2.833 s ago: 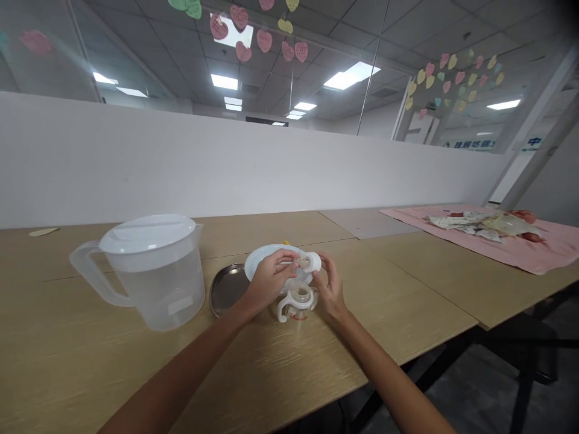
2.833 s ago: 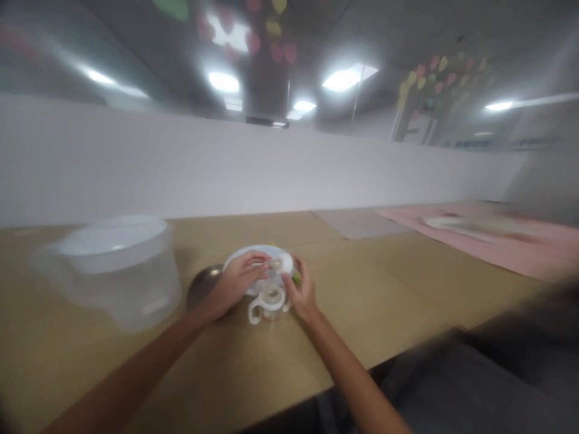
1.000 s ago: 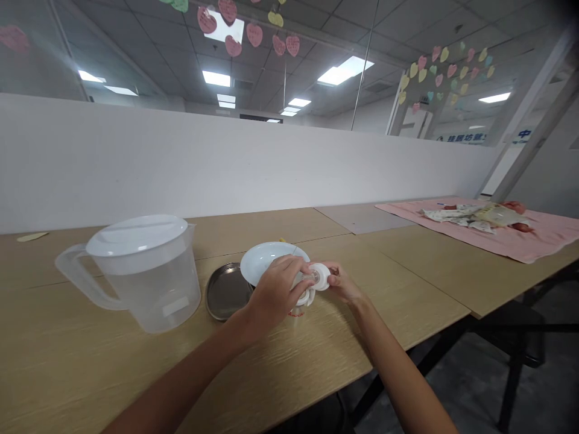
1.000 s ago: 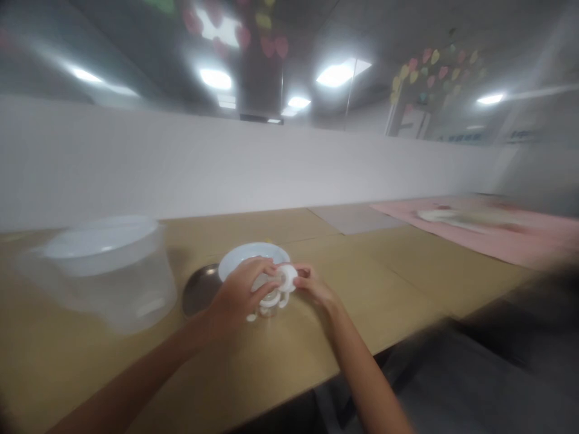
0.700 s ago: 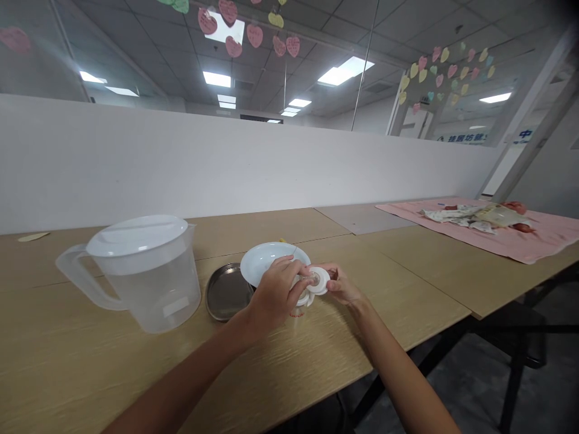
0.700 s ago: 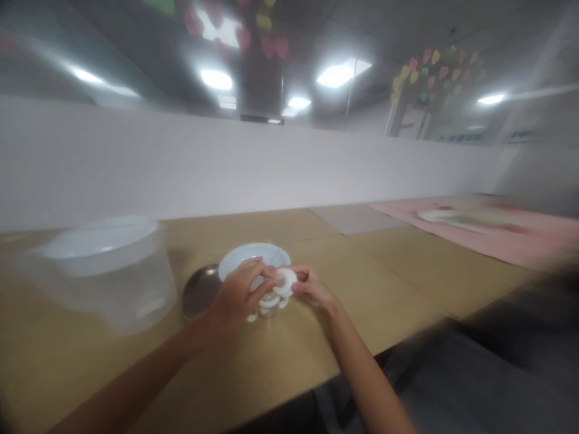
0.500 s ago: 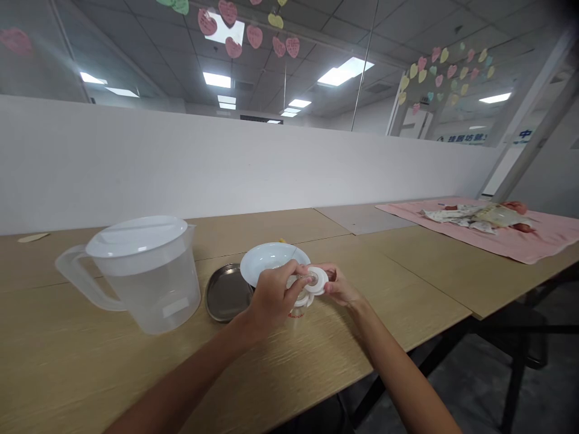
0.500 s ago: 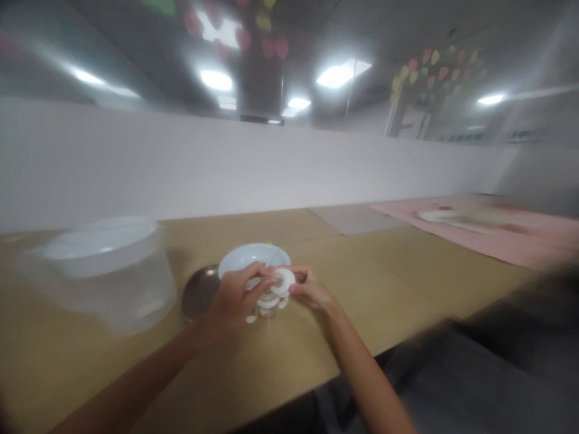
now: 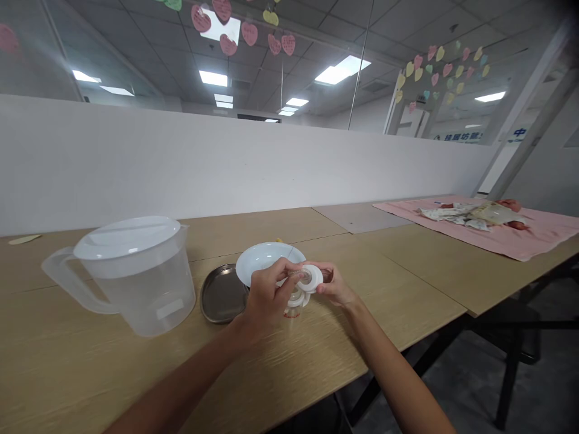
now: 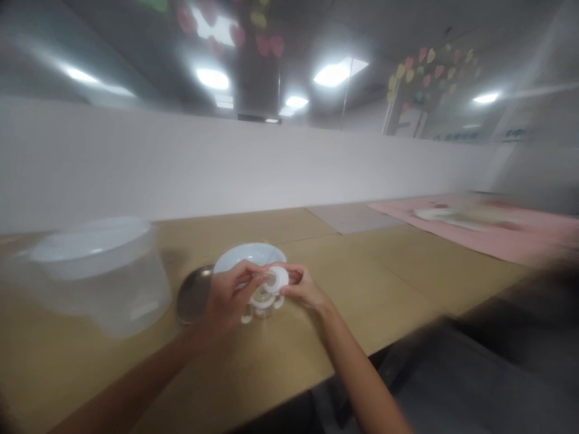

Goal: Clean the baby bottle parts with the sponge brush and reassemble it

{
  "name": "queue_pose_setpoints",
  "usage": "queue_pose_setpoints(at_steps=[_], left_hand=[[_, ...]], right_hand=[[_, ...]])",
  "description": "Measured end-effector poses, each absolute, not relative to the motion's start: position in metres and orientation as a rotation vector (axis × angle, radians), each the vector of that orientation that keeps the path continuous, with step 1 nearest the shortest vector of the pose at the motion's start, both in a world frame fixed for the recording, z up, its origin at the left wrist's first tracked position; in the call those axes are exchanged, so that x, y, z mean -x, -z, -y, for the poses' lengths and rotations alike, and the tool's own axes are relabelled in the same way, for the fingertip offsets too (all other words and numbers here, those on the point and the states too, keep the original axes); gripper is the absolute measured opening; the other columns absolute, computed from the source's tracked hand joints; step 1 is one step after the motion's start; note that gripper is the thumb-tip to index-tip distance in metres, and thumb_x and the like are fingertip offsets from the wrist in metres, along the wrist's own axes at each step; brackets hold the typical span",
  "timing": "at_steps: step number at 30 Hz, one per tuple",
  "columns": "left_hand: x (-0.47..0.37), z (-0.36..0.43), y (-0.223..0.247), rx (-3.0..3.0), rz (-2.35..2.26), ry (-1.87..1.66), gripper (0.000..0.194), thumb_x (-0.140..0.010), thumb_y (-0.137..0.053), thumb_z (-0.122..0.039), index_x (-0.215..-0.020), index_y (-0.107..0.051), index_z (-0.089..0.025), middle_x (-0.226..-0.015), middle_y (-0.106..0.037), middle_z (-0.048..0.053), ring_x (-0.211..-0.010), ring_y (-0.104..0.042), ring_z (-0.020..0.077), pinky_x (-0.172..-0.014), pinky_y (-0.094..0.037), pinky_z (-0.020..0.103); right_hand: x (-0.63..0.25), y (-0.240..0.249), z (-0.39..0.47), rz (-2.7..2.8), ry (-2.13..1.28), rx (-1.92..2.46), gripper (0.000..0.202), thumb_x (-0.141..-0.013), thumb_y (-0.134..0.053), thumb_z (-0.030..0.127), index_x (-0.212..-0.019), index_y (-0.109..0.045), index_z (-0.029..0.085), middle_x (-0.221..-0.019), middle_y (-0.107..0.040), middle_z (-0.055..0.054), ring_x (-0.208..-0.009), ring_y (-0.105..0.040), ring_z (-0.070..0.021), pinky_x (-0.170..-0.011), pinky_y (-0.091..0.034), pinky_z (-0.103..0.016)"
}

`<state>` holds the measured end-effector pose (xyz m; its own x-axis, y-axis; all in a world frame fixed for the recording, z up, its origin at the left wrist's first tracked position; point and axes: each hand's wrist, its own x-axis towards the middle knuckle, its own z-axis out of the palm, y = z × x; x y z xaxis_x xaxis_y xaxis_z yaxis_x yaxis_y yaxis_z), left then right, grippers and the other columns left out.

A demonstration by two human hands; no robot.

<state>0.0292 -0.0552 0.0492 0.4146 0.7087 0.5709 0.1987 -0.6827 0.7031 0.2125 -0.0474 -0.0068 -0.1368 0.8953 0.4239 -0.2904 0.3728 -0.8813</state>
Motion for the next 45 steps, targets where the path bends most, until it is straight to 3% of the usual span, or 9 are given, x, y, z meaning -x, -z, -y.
queue_pose_setpoints(at_steps=[9, 17, 22, 26, 29, 33, 38, 41, 45], left_hand=[[-0.033, 0.057, -0.047, -1.859, -0.759, -1.196, 0.020, -0.079, -0.057, -0.036, -0.080, -0.062, -0.016, -0.059, -0.064, -0.001, -0.049, -0.055, 0.0101, -0.044, -0.038, 0.019], [-0.037, 0.058, -0.050, -1.614, -0.724, -1.199, 0.018, -0.072, -0.062, -0.033, -0.073, -0.060, -0.016, -0.063, -0.063, 0.000, -0.053, -0.056, 0.0095, -0.044, -0.042, 0.017], [-0.024, 0.031, -0.070, -1.201, -0.670, -1.512, 0.025, -0.068, -0.064, -0.038, -0.072, -0.053, -0.016, -0.070, -0.060, -0.004, -0.033, -0.033, -0.0004, -0.041, -0.047, 0.019], [-0.005, 0.019, -0.092, -1.475, -0.765, -1.602, 0.034, -0.067, -0.066, -0.045, -0.081, -0.057, -0.016, -0.073, -0.062, -0.002, -0.038, -0.047, 0.0044, -0.042, -0.046, 0.020], [0.002, 0.014, -0.090, -1.971, -1.059, -1.551, 0.030, -0.074, -0.060, -0.045, -0.088, -0.061, -0.018, -0.080, -0.066, 0.001, -0.051, -0.057, 0.0104, -0.050, -0.046, 0.023], [0.001, 0.000, -0.064, -2.715, -1.353, -1.055, 0.018, -0.079, -0.052, -0.021, -0.092, -0.064, -0.019, -0.092, -0.069, 0.007, -0.086, -0.062, 0.0203, -0.077, -0.048, 0.031], [0.000, -0.017, -0.037, -2.899, -1.368, -0.497, 0.032, -0.074, -0.047, -0.007, -0.098, -0.066, -0.014, -0.095, -0.069, 0.013, -0.095, -0.061, 0.0242, -0.085, -0.046, 0.035], [0.003, -0.014, -0.045, -2.769, -1.336, -0.534, 0.037, -0.078, -0.043, -0.011, -0.109, -0.063, -0.015, -0.109, -0.066, 0.011, -0.105, -0.058, 0.0229, -0.092, -0.043, 0.034], [0.005, 0.011, -0.073, -2.558, -0.842, -0.540, 0.036, -0.087, -0.040, -0.036, -0.110, -0.062, -0.021, -0.116, -0.064, 0.003, -0.104, -0.058, 0.0190, -0.088, -0.043, 0.027]], right_hand=[[-0.211, 0.007, 0.046, 1.257, -1.134, 0.651, 0.058, -0.037, -0.087, 0.043, -0.087, -0.073, 0.016, -0.075, -0.066, -0.005, -0.064, -0.056, -0.0159, -0.058, -0.046, -0.024], [-0.213, 0.017, 0.043, 1.273, -1.051, 0.648, 0.058, -0.036, -0.086, 0.047, -0.084, -0.071, 0.019, -0.075, -0.067, -0.005, -0.066, -0.058, -0.0185, -0.059, -0.045, -0.027], [-0.220, 0.022, 0.046, 1.233, -1.053, 0.550, 0.063, -0.034, -0.087, 0.046, -0.088, -0.067, 0.022, -0.080, -0.067, -0.006, -0.073, -0.061, -0.0218, -0.064, -0.047, -0.031], [-0.228, 0.016, 0.041, 1.022, -0.951, 0.554, 0.052, -0.049, -0.078, 0.056, -0.088, -0.064, 0.024, -0.083, -0.066, -0.005, -0.065, -0.056, -0.0166, -0.052, -0.044, -0.026], [-0.229, 0.016, 0.031, 0.940, -0.882, 0.667, 0.041, -0.061, -0.072, 0.052, -0.089, -0.062, 0.024, -0.086, -0.065, -0.005, -0.059, -0.052, -0.0128, -0.045, -0.038, -0.022], [-0.219, 0.028, 0.016, 0.989, -0.710, 0.941, 0.036, -0.063, -0.075, 0.042, -0.090, -0.063, 0.021, -0.087, -0.061, -0.004, -0.070, -0.055, -0.0142, -0.058, -0.045, -0.024], [-0.214, 0.047, 0.004, 1.167, -0.447, 1.232, 0.037, -0.061, -0.073, 0.049, -0.084, -0.067, 0.020, -0.112, -0.051, -0.008, -0.105, -0.051, -0.0229, -0.090, -0.040, -0.036], [-0.215, 0.051, 0.003, 1.247, -0.334, 1.429, 0.043, -0.064, -0.068, 0.054, -0.089, -0.067, 0.019, -0.124, -0.046, -0.011, -0.119, -0.041, -0.0272, -0.100, -0.031, -0.040], [-0.214, 0.051, 0.007, 1.456, -0.212, 1.541, 0.046, -0.071, -0.061, 0.054, -0.094, -0.067, 0.016, -0.123, -0.047, -0.016, -0.124, -0.035, -0.0301, -0.103, -0.027, -0.042]])
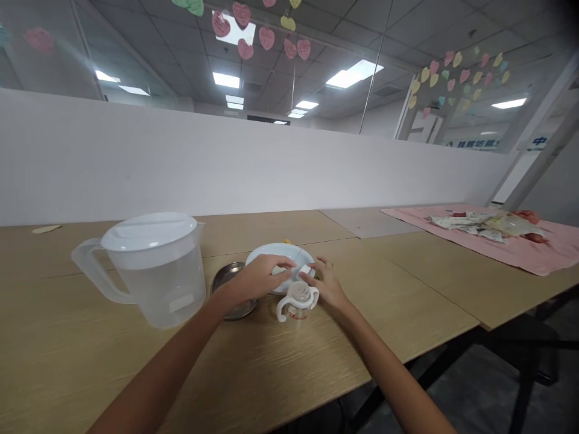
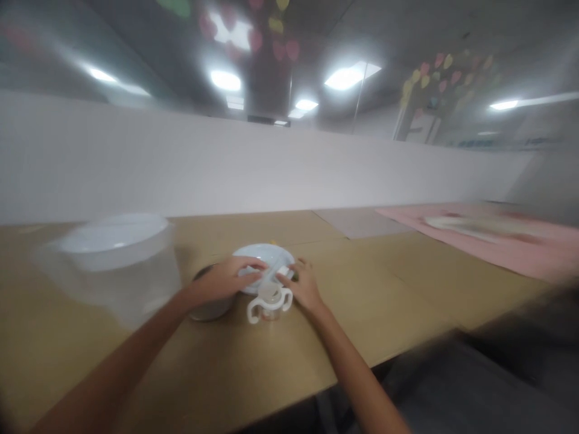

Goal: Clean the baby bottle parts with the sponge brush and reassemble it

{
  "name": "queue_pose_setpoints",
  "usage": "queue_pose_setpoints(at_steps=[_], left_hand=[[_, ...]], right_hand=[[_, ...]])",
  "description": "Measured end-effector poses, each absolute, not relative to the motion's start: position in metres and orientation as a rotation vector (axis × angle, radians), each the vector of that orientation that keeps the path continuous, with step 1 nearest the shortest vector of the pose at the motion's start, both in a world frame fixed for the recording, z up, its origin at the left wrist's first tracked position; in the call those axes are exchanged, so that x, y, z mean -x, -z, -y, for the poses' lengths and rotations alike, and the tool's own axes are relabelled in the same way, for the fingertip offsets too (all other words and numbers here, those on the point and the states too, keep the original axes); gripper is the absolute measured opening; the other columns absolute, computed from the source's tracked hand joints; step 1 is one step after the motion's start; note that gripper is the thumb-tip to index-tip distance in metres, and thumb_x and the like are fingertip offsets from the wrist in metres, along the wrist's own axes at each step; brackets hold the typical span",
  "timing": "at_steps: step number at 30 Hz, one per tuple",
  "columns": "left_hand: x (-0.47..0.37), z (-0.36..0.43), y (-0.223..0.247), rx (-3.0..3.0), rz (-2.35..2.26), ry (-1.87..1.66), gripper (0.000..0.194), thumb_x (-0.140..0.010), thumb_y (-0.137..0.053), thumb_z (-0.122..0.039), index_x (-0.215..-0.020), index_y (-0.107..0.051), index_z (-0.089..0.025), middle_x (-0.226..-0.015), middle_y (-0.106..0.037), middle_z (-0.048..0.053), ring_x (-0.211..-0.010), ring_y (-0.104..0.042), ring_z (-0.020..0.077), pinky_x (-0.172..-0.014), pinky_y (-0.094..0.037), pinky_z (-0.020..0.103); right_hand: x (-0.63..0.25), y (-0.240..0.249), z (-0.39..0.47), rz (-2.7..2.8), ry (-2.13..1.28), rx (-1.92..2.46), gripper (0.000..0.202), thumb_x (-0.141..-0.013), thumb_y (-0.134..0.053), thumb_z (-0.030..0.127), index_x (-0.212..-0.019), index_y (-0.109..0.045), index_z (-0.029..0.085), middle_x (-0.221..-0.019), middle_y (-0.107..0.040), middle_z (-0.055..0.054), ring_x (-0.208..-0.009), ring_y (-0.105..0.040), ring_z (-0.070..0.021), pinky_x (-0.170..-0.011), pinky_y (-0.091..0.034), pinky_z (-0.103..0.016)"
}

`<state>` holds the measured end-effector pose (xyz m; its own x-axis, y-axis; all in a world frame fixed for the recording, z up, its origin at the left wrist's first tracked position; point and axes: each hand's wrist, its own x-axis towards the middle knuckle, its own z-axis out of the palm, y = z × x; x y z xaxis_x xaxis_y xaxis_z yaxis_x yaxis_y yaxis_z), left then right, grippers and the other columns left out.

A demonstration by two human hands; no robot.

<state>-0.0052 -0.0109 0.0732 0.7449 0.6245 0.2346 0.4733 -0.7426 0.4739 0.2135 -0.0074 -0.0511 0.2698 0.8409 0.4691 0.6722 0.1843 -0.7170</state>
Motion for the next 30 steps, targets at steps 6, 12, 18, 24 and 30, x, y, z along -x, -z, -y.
queue_pose_setpoints(at_steps=[6, 12, 18, 24, 30], left_hand=[[0.000, 0.037, -0.082, -2.573, -0.582, -0.419, 0.035, -0.075, -0.061, -0.031, -0.109, -0.063, -0.028, -0.113, -0.065, -0.002, -0.105, -0.056, 0.0200, -0.092, -0.038, 0.029], [-0.001, 0.030, -0.085, -2.493, -0.645, -0.559, 0.028, -0.075, -0.061, -0.032, -0.101, -0.067, -0.023, -0.098, -0.069, 0.000, -0.084, -0.059, 0.0167, -0.075, -0.043, 0.025], [0.003, 0.024, -0.093, -2.160, -0.639, -1.050, 0.040, -0.073, -0.066, -0.041, -0.107, -0.064, -0.021, -0.094, -0.067, 0.003, -0.079, -0.059, 0.0145, -0.068, -0.046, 0.023], [0.001, 0.009, -0.087, -1.867, -0.578, -1.468, 0.046, -0.073, -0.065, -0.038, -0.114, -0.058, -0.018, -0.098, -0.064, 0.006, -0.084, -0.060, 0.0140, -0.071, -0.049, 0.023], [0.006, -0.005, -0.079, -2.089, -0.729, -1.366, 0.038, -0.075, -0.061, -0.029, -0.112, -0.059, -0.018, -0.109, -0.064, 0.007, -0.097, -0.060, 0.0188, -0.084, -0.049, 0.031]], right_hand=[[-0.212, 0.051, 0.011, 1.586, -0.165, 1.537, 0.043, -0.078, -0.053, 0.051, -0.098, -0.066, 0.015, -0.122, -0.048, -0.016, -0.126, -0.033, -0.0290, -0.103, -0.028, -0.043], [-0.212, 0.053, 0.009, 1.592, -0.158, 1.548, 0.043, -0.080, -0.051, 0.049, -0.101, -0.065, 0.015, -0.125, -0.045, -0.016, -0.126, -0.033, -0.0277, -0.104, -0.028, -0.042], [-0.211, 0.054, 0.010, 1.583, -0.109, 1.577, 0.044, -0.081, -0.052, 0.050, -0.104, -0.065, 0.015, -0.130, -0.043, -0.016, -0.126, -0.034, -0.0289, -0.103, -0.029, -0.043], [-0.212, 0.053, 0.010, 1.603, -0.065, 1.606, 0.045, -0.081, -0.051, 0.051, -0.104, -0.066, 0.015, -0.131, -0.041, -0.017, -0.127, -0.032, -0.0299, -0.104, -0.028, -0.045], [-0.213, 0.058, 0.007, 1.609, -0.076, 1.577, 0.045, -0.082, -0.050, 0.051, -0.103, -0.066, 0.015, -0.130, -0.042, -0.017, -0.126, -0.033, -0.0290, -0.103, -0.029, -0.044]])
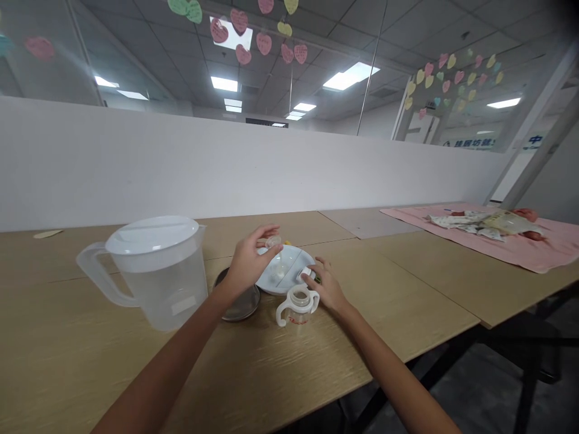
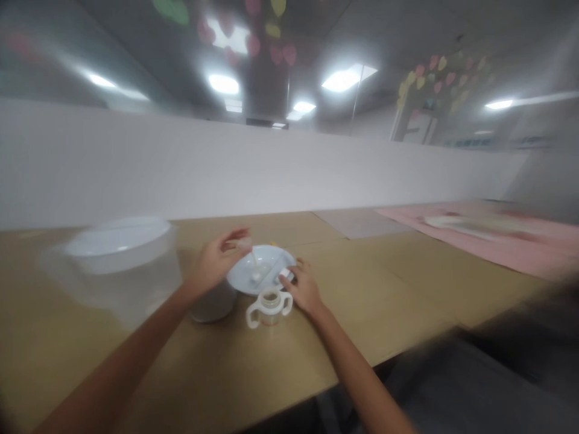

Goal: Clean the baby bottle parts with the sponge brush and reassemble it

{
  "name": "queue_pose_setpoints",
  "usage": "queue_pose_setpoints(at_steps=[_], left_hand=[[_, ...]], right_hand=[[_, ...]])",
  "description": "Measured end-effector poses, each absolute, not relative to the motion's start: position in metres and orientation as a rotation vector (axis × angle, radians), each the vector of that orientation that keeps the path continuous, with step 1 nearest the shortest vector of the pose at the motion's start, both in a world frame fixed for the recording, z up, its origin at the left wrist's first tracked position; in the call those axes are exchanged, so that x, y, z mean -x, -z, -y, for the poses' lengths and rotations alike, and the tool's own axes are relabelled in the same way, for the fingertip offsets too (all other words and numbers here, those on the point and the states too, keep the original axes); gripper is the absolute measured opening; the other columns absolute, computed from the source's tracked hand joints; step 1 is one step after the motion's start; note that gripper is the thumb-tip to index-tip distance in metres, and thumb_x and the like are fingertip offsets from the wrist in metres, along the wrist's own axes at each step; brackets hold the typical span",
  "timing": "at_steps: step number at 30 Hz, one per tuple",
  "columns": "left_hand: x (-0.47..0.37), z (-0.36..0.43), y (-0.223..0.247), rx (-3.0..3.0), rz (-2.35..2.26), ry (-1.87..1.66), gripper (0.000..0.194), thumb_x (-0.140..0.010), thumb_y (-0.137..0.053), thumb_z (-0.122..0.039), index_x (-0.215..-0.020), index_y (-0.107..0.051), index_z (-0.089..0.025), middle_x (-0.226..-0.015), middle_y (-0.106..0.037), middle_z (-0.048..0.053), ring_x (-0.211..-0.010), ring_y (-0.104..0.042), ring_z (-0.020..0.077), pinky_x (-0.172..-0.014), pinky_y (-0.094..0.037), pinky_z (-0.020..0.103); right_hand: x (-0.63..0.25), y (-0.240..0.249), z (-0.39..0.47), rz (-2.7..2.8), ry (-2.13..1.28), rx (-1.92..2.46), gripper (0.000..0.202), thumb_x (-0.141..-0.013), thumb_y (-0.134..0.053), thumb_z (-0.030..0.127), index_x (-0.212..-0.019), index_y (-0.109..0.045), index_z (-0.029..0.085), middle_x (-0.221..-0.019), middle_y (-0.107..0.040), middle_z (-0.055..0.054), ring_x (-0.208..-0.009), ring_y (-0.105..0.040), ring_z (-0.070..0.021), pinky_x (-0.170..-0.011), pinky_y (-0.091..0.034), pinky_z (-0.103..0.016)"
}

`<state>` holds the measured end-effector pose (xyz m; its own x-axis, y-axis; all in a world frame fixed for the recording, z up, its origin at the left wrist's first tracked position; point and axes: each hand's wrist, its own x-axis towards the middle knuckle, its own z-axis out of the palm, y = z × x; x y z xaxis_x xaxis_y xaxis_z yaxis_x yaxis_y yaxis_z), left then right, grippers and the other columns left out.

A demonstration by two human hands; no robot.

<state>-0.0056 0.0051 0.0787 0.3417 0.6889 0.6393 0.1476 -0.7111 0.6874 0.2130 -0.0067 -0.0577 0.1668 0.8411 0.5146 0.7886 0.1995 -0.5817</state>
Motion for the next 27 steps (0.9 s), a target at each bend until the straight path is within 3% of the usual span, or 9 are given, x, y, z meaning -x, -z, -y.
queue_pose_setpoints(at_steps=[5, 12, 16, 20, 27], left_hand=[[0.006, -0.020, -0.056, -2.472, -0.943, -1.133, 0.032, -0.075, -0.053, -0.013, -0.105, -0.062, -0.020, -0.109, -0.065, 0.005, -0.104, -0.057, 0.0207, -0.097, -0.043, 0.038], [0.008, -0.026, -0.034, -2.771, -1.010, -0.793, 0.042, -0.068, -0.040, 0.001, -0.098, -0.063, -0.017, -0.108, -0.064, 0.007, -0.108, -0.054, 0.0206, -0.098, -0.041, 0.035], [0.008, -0.030, -0.026, -2.751, -1.090, -0.667, 0.038, -0.071, -0.043, -0.005, -0.100, -0.064, -0.018, -0.108, -0.064, 0.008, -0.108, -0.054, 0.0235, -0.097, -0.040, 0.036], [0.010, -0.033, -0.023, -2.647, -1.047, -0.525, 0.029, -0.079, -0.044, -0.019, -0.096, -0.066, -0.016, -0.103, -0.067, 0.010, -0.097, -0.060, 0.0241, -0.090, -0.043, 0.035], [0.007, -0.033, -0.024, -2.359, -0.867, -0.585, 0.032, -0.083, -0.042, -0.033, -0.099, -0.065, -0.018, -0.105, -0.067, 0.006, -0.096, -0.059, 0.0204, -0.088, -0.042, 0.030]], right_hand=[[-0.212, 0.062, 0.005, 1.583, -0.104, 1.533, 0.042, -0.081, -0.050, 0.050, -0.102, -0.064, 0.016, -0.126, -0.045, -0.015, -0.122, -0.038, -0.0272, -0.102, -0.031, -0.042], [-0.211, 0.062, 0.008, 1.639, -0.071, 1.550, 0.041, -0.085, -0.042, 0.049, -0.102, -0.061, 0.016, -0.126, -0.043, -0.014, -0.124, -0.035, -0.0267, -0.102, -0.031, -0.042], [-0.209, 0.059, 0.012, 1.688, 0.002, 1.586, 0.040, -0.088, -0.038, 0.049, -0.101, -0.061, 0.018, -0.129, -0.040, -0.013, -0.124, -0.035, -0.0264, -0.102, -0.032, -0.043], [-0.207, 0.057, 0.013, 1.695, 0.072, 1.589, 0.038, -0.089, -0.038, 0.047, -0.099, -0.062, 0.019, -0.130, -0.039, -0.013, -0.124, -0.034, -0.0260, -0.102, -0.032, -0.042], [-0.205, 0.056, 0.014, 1.714, 0.078, 1.544, 0.042, -0.090, -0.036, 0.045, -0.105, -0.062, 0.017, -0.130, -0.039, -0.014, -0.124, -0.035, -0.0259, -0.104, -0.031, -0.041]])
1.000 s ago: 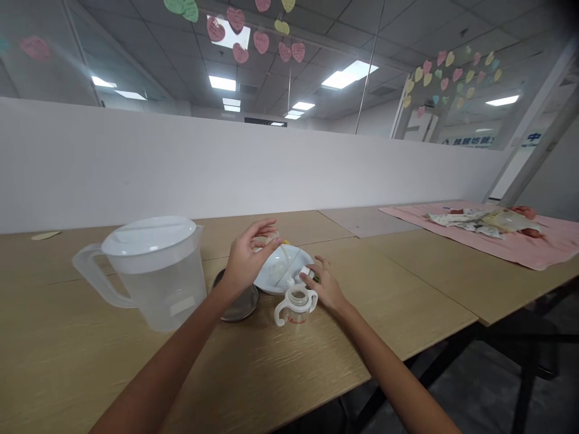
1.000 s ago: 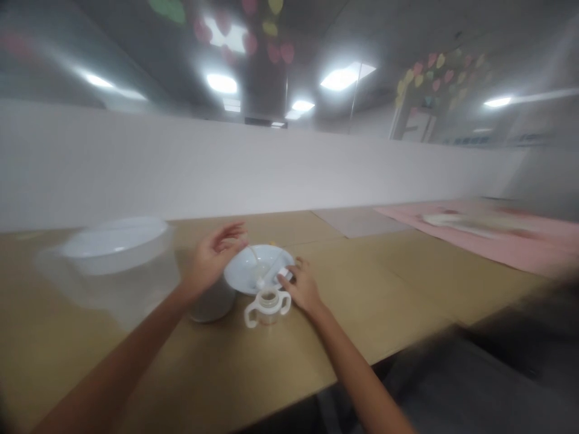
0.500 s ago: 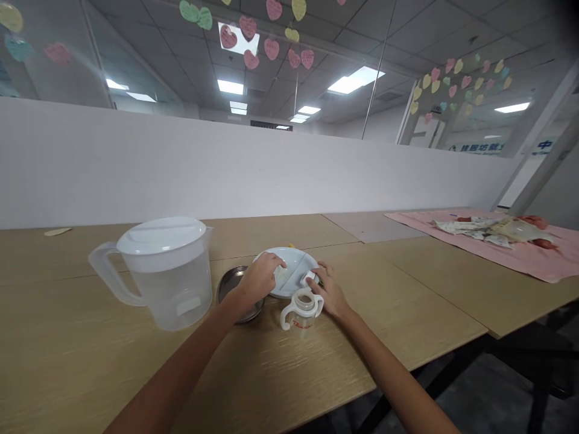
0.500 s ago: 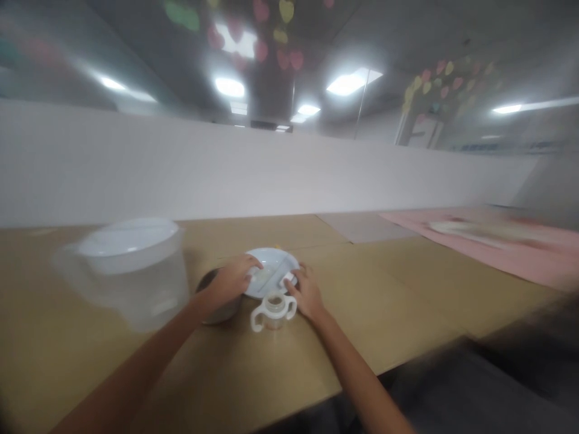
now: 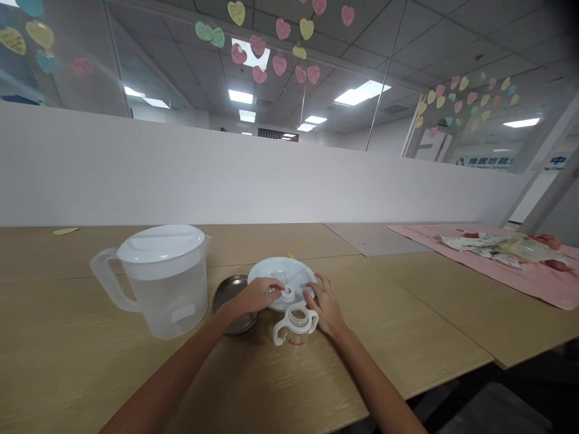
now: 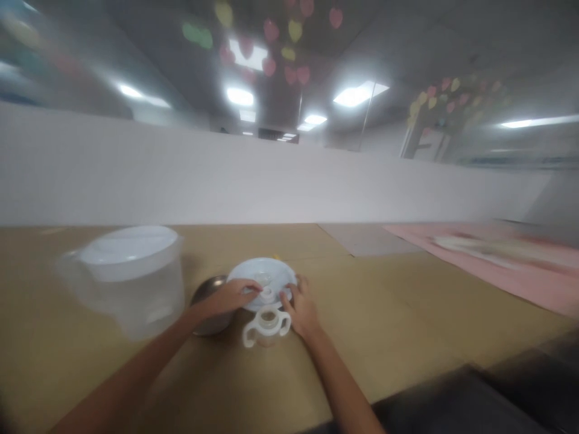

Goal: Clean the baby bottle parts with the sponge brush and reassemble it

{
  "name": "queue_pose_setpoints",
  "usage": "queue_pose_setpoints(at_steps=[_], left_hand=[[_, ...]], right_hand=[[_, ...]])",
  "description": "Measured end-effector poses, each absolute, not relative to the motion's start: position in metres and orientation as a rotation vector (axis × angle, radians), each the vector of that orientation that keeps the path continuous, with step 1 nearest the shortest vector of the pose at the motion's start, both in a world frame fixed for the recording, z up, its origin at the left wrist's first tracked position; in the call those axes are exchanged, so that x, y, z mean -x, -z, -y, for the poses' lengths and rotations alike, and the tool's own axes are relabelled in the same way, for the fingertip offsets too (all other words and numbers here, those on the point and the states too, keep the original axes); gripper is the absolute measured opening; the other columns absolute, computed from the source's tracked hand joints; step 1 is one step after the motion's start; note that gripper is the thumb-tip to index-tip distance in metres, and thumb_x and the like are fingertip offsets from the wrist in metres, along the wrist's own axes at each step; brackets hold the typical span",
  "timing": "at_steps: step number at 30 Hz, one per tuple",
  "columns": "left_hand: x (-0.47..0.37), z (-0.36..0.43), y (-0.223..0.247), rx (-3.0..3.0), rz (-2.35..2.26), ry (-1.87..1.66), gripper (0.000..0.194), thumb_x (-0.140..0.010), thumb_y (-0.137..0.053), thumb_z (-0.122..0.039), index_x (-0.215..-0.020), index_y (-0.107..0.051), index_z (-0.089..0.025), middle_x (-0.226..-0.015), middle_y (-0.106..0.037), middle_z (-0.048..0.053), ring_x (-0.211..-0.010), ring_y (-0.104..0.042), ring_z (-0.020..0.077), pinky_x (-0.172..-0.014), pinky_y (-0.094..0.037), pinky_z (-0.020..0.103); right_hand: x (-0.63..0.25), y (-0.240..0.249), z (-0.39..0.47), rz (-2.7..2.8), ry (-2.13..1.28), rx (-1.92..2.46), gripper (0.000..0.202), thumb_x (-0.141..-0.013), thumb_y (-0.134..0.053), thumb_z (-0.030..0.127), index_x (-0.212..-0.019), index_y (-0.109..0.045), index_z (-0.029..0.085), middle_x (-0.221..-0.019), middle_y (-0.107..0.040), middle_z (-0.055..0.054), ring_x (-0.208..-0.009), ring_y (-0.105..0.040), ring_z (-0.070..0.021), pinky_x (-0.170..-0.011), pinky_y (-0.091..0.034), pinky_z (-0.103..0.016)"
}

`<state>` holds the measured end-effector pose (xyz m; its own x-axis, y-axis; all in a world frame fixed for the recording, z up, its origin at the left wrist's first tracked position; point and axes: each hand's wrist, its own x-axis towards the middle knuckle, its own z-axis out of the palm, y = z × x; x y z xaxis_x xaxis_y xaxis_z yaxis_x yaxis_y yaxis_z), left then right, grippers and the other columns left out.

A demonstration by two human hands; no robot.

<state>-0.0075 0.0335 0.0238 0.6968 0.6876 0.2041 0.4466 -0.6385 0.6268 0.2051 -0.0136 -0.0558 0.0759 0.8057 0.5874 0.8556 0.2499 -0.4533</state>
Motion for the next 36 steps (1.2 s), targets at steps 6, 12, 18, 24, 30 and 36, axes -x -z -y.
queue_pose_setpoints(at_steps=[6, 12, 18, 24, 30, 36], left_hand=[[-0.005, -0.019, -0.010, -2.251, -0.851, -0.919, 0.037, -0.082, -0.031, -0.018, -0.113, -0.052, -0.019, -0.108, -0.060, 0.007, -0.104, -0.051, 0.0188, -0.098, -0.037, 0.034], [-0.012, 0.001, -0.005, -2.207, -1.064, -1.128, 0.047, -0.066, -0.033, -0.006, -0.109, -0.046, -0.018, -0.100, -0.051, 0.006, -0.097, -0.048, 0.0184, -0.095, -0.038, 0.036], [-0.013, 0.013, 0.002, -2.229, -1.199, -1.329, 0.046, -0.068, -0.038, -0.005, -0.110, -0.049, -0.020, -0.107, -0.050, 0.007, -0.104, -0.048, 0.0206, -0.095, -0.038, 0.037], [-0.015, 0.010, 0.009, -2.252, -1.229, -1.195, 0.027, -0.078, -0.044, -0.016, -0.102, -0.055, -0.018, -0.093, -0.059, 0.005, -0.090, -0.056, 0.0193, -0.086, -0.045, 0.034], [0.005, 0.014, 0.010, -2.450, -1.252, -1.240, 0.029, -0.087, -0.040, -0.032, -0.111, -0.054, -0.021, -0.100, -0.065, 0.007, -0.099, -0.057, 0.0214, -0.101, -0.034, 0.039], [0.065, 0.007, 0.015, -2.046, -1.928, -1.948, 0.041, -0.082, -0.048, -0.035, -0.119, -0.045, -0.016, -0.130, -0.043, 0.017, -0.130, -0.031, 0.0306, -0.110, -0.010, 0.053]], right_hand=[[-0.203, 0.060, 0.012, 1.671, 0.041, 1.511, 0.044, -0.091, -0.033, 0.047, -0.106, -0.062, 0.017, -0.128, -0.042, -0.014, -0.122, -0.037, -0.0252, -0.103, -0.032, -0.041], [-0.201, 0.064, 0.012, 1.612, -0.012, 1.494, 0.044, -0.089, -0.035, 0.047, -0.103, -0.064, 0.017, -0.129, -0.042, -0.015, -0.122, -0.039, -0.0268, -0.102, -0.032, -0.043], [-0.201, 0.065, 0.016, 1.583, -0.033, 1.470, 0.042, -0.089, -0.038, 0.046, -0.101, -0.065, 0.015, -0.127, -0.044, -0.017, -0.123, -0.039, -0.0279, -0.102, -0.031, -0.045], [-0.204, 0.068, 0.012, 1.616, -0.008, 1.456, 0.042, -0.088, -0.038, 0.046, -0.096, -0.065, 0.015, -0.126, -0.045, -0.018, -0.124, -0.037, -0.0277, -0.102, -0.031, -0.043], [-0.201, 0.069, 0.010, 1.581, 0.008, 1.426, 0.043, -0.088, -0.037, 0.048, -0.099, -0.065, 0.016, -0.126, -0.046, -0.016, -0.122, -0.039, -0.0273, -0.101, -0.031, -0.044], [-0.228, 0.074, -0.006, 1.272, -0.015, 1.421, 0.046, -0.088, -0.031, 0.049, -0.104, -0.060, 0.016, -0.114, -0.055, -0.014, -0.108, -0.050, -0.0252, -0.094, -0.037, -0.038]])
